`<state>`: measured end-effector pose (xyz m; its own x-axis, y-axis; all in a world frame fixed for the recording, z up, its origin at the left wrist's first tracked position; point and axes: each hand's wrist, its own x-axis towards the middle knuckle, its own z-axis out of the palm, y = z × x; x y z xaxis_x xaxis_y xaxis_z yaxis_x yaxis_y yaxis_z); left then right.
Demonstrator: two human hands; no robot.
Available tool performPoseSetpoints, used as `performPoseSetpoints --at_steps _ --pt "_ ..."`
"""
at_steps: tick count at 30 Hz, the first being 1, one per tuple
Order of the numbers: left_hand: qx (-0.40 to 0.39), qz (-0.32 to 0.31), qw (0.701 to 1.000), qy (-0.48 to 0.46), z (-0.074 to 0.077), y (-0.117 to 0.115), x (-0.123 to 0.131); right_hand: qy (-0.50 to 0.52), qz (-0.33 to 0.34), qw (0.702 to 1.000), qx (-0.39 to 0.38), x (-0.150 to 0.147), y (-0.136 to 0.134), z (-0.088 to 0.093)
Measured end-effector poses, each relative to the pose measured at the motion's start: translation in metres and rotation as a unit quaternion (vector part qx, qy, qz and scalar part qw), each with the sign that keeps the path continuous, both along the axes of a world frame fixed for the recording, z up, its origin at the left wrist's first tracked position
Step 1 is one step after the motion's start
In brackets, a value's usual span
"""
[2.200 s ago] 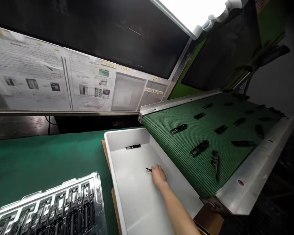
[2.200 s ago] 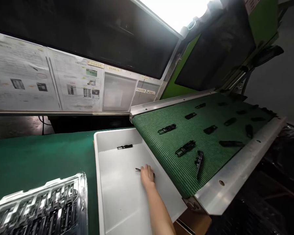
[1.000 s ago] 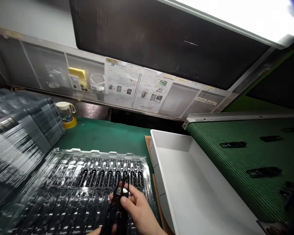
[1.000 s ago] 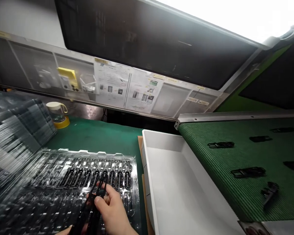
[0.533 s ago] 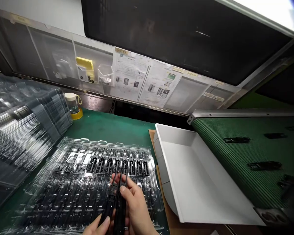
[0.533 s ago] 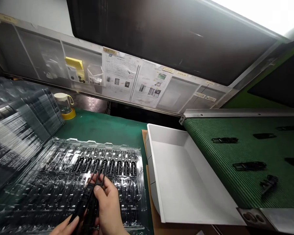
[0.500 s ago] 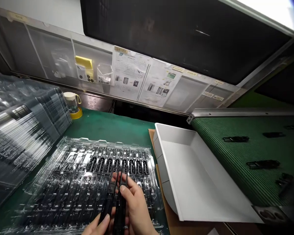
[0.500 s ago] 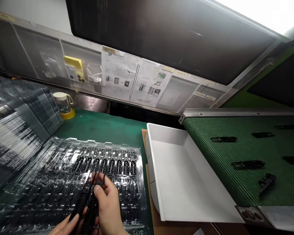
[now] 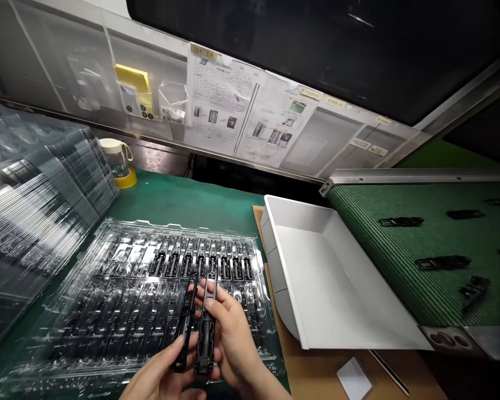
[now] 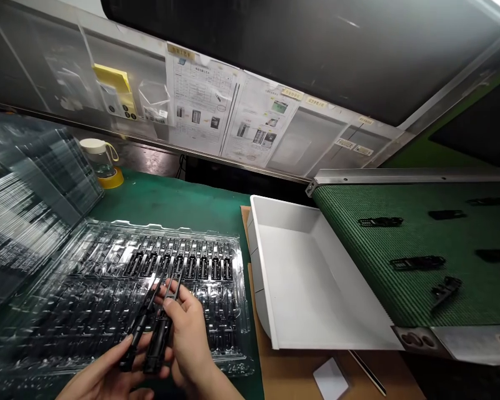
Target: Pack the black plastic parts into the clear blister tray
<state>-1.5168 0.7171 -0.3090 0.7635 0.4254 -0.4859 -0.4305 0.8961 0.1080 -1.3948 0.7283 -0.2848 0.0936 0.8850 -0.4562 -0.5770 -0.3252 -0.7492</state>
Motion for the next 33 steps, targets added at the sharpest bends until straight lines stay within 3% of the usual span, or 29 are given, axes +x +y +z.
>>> performPoseSetpoints --at_steps 15,19,23,25,30,33 --pt "0.001 0.002 0.999 0.042 0.009 0.000 0.001 0.021 0.028 0.998 -0.052 0.001 0.000 0.000" --pt "0.101 -0.038 0.977 0.183 0.007 -0.002 0.008 0.012 0.051 0.998 -0.039 -0.002 -0.002 -0.005" --pt "0.237 -0.067 0.905 0.346 -0.014 0.011 -0.001 -0.059 0.037 0.998 -0.013 -0.001 -0.005 -0.021" --pt "0.297 -0.068 0.844 0.441 -0.026 0.032 -0.019 -0.079 0.028 0.995 -0.045 0.004 -0.007 -0.030" --pt "0.413 -0.056 0.590 0.691 -0.048 0.107 -0.083 -0.097 0.029 0.991 -0.083 0.020 -0.014 -0.046" --pt "0.465 -0.096 0.481 0.737 -0.065 0.142 -0.103 -0.100 0.027 0.990 -0.096 0.024 -0.017 -0.055"
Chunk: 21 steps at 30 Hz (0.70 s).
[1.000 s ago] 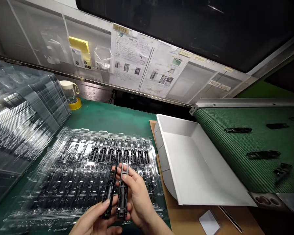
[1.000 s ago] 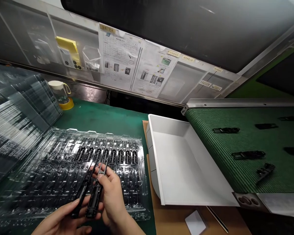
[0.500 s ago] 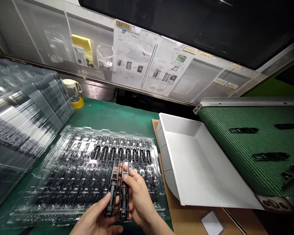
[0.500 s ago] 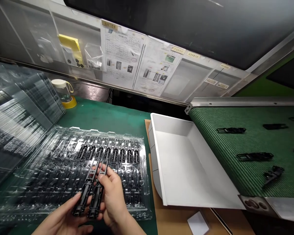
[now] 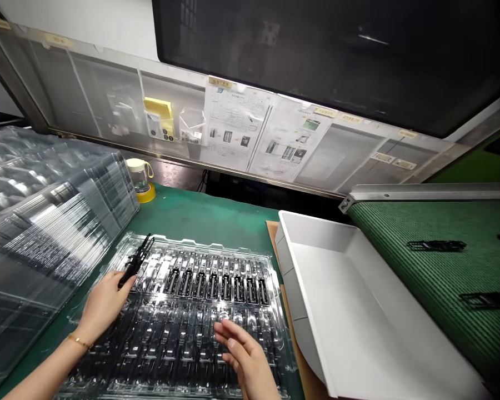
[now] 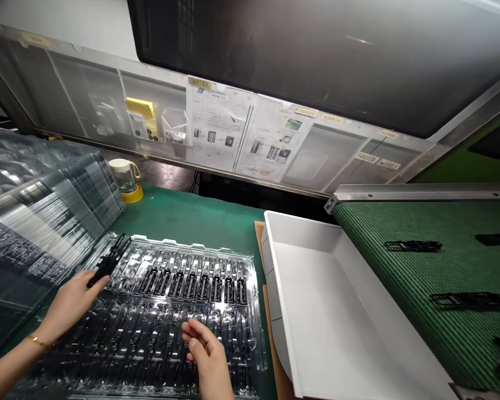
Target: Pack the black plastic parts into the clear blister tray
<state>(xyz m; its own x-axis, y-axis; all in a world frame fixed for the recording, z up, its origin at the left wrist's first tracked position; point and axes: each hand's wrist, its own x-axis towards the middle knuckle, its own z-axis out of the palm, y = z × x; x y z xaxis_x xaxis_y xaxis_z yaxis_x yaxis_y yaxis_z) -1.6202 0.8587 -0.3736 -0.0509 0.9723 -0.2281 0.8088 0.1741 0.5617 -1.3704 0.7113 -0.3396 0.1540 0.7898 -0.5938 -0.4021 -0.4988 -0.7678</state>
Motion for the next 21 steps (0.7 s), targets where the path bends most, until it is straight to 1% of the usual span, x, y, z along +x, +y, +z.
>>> performPoseSetpoints --at_steps 3,6,11,14,16,18,21 --pt "-0.003 -0.043 0.997 0.063 -0.014 0.017 -0.003 0.005 -0.008 1.000 0.012 0.001 -0.001 -0.004" --pt "0.010 -0.074 0.993 0.087 -0.020 0.020 0.003 0.005 -0.011 1.000 0.015 0.002 0.000 -0.002" --pt "0.050 -0.124 0.985 0.111 -0.023 0.009 0.018 0.021 -0.031 0.999 -0.012 0.005 -0.001 -0.002" --pt "0.075 -0.167 0.976 0.120 -0.027 0.000 0.026 0.032 -0.039 0.999 -0.010 0.006 -0.003 -0.006" --pt "0.095 -0.185 0.970 0.124 -0.031 -0.002 0.030 0.037 -0.042 0.998 -0.008 0.006 -0.003 -0.008" --pt "0.112 -0.184 0.968 0.130 -0.035 -0.002 0.034 0.039 -0.045 0.998 -0.006 0.006 -0.004 -0.008" --pt "0.130 -0.151 0.971 0.132 -0.042 0.002 0.038 0.039 -0.044 0.998 -0.002 0.007 -0.005 -0.009"
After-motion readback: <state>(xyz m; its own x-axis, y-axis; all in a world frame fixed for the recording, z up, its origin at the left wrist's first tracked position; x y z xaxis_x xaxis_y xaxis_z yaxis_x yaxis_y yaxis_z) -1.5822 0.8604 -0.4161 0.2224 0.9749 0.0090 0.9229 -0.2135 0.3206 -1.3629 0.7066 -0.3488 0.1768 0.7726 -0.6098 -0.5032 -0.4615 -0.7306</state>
